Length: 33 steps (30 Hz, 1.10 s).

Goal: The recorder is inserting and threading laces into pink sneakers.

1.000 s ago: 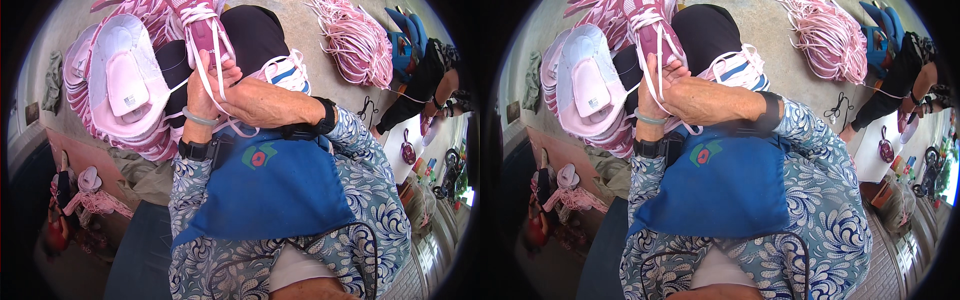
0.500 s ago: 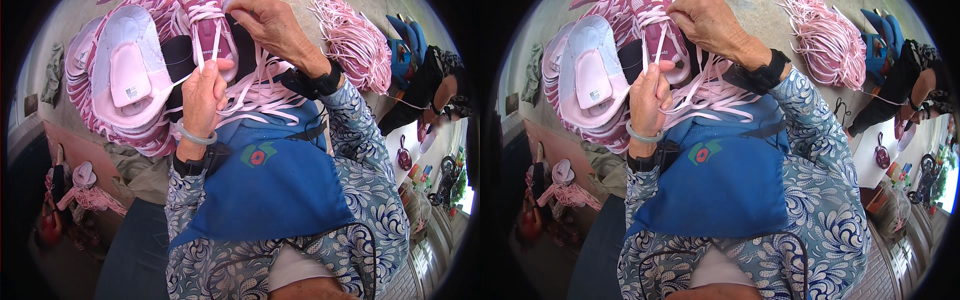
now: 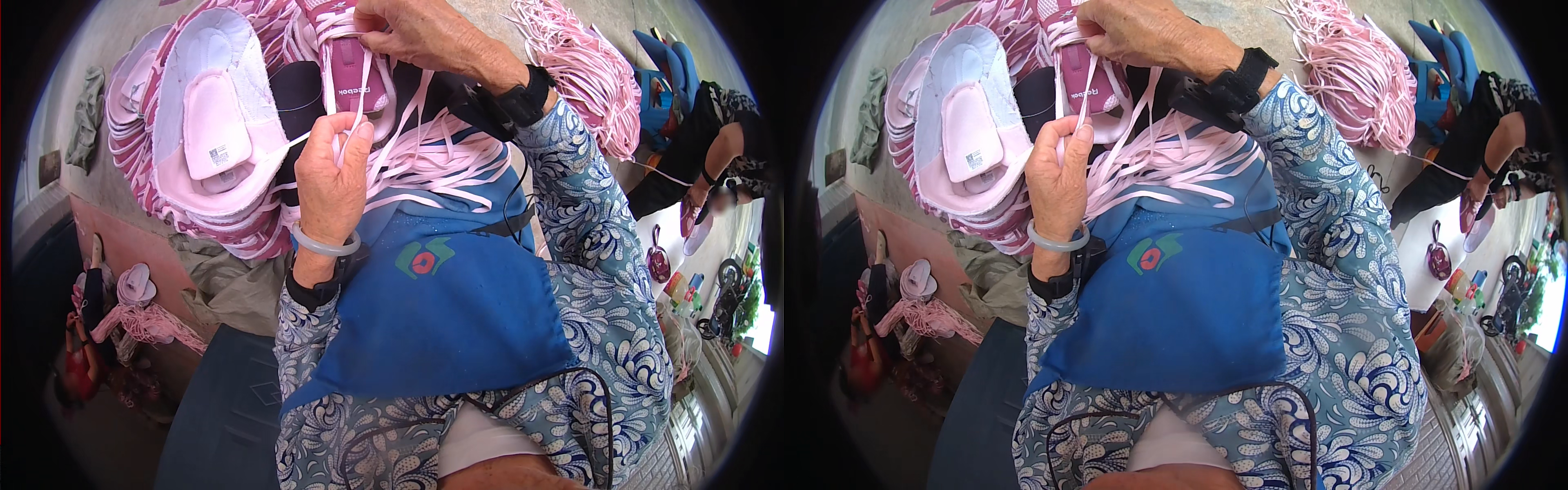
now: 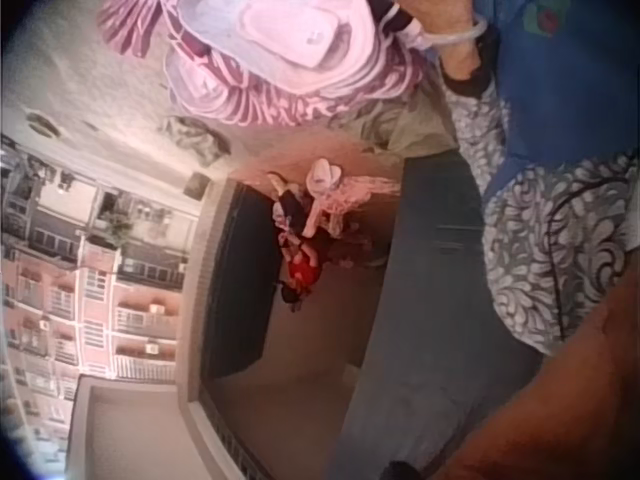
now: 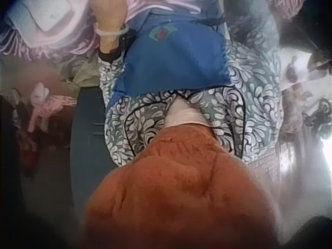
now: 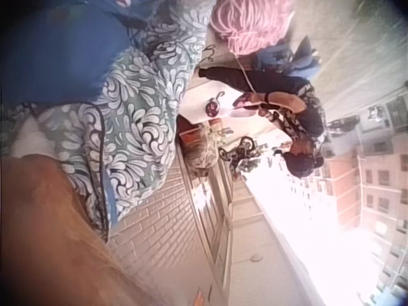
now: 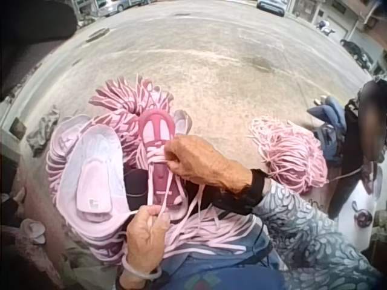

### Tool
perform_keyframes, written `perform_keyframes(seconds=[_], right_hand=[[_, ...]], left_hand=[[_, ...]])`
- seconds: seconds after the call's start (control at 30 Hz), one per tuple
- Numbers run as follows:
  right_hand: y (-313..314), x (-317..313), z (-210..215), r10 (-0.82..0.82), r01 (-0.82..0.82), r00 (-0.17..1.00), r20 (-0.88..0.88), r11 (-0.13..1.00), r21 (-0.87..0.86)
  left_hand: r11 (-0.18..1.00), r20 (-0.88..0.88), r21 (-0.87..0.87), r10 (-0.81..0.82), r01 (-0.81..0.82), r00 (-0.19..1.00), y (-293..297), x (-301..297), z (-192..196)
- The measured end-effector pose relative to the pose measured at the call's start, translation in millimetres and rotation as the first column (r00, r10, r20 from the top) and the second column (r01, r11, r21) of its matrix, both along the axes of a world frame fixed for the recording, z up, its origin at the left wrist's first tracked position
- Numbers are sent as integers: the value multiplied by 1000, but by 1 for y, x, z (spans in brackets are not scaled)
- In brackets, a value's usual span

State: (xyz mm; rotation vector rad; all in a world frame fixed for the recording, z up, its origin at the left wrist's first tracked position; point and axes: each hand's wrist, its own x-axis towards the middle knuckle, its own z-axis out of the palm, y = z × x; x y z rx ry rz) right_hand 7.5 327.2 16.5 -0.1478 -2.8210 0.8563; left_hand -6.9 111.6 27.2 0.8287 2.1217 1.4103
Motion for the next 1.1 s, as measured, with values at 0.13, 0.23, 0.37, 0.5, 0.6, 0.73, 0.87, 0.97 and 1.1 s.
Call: perform_keyframes(seconds=[0.13, 0.23, 0.37, 0.5, 0.6, 0.73, 0.87, 0.97, 1.1], right_hand=[[-6, 3, 4, 83, -83, 982, -170, 997, 11], [-18, 6, -1, 9, 21, 973, -230, 992, 125], [-21, 19, -12, -91, 151, 944, -317, 973, 172], [-27, 28, -28, -44, 96, 972, -229, 970, 222], [-37, 41, -14, -119, 151, 972, -201, 977, 152], [-58, 53, -15, -254, 261, 961, -108, 964, 51], [-61, 37, -28, -243, 247, 969, -55, 963, 110], [-47, 30, -42, -200, 211, 977, -76, 962, 174], [-45, 24, -48, -188, 232, 957, -219, 953, 195]], left_hand=[[1000, 74, -12, -3, 4, 997, -4, -4, 0], [999, 131, -2, -34, 35, 991, -7, -4, -3], [907, 716, 323, -48, -270, 697, -14, -25, 21], [921, 706, 328, -92, -210, 702, -12, -33, 25], [941, 638, 320, -127, -110, 760, -10, -20, 22], [957, 559, 286, -206, 46, 803, -14, -12, 22], [969, 511, 229, -203, 95, 835, -12, -9, 26], [967, 563, 255, -153, 6, 812, 0, -13, 28], [958, 648, 272, -118, -85, 752, 3, -12, 32]])
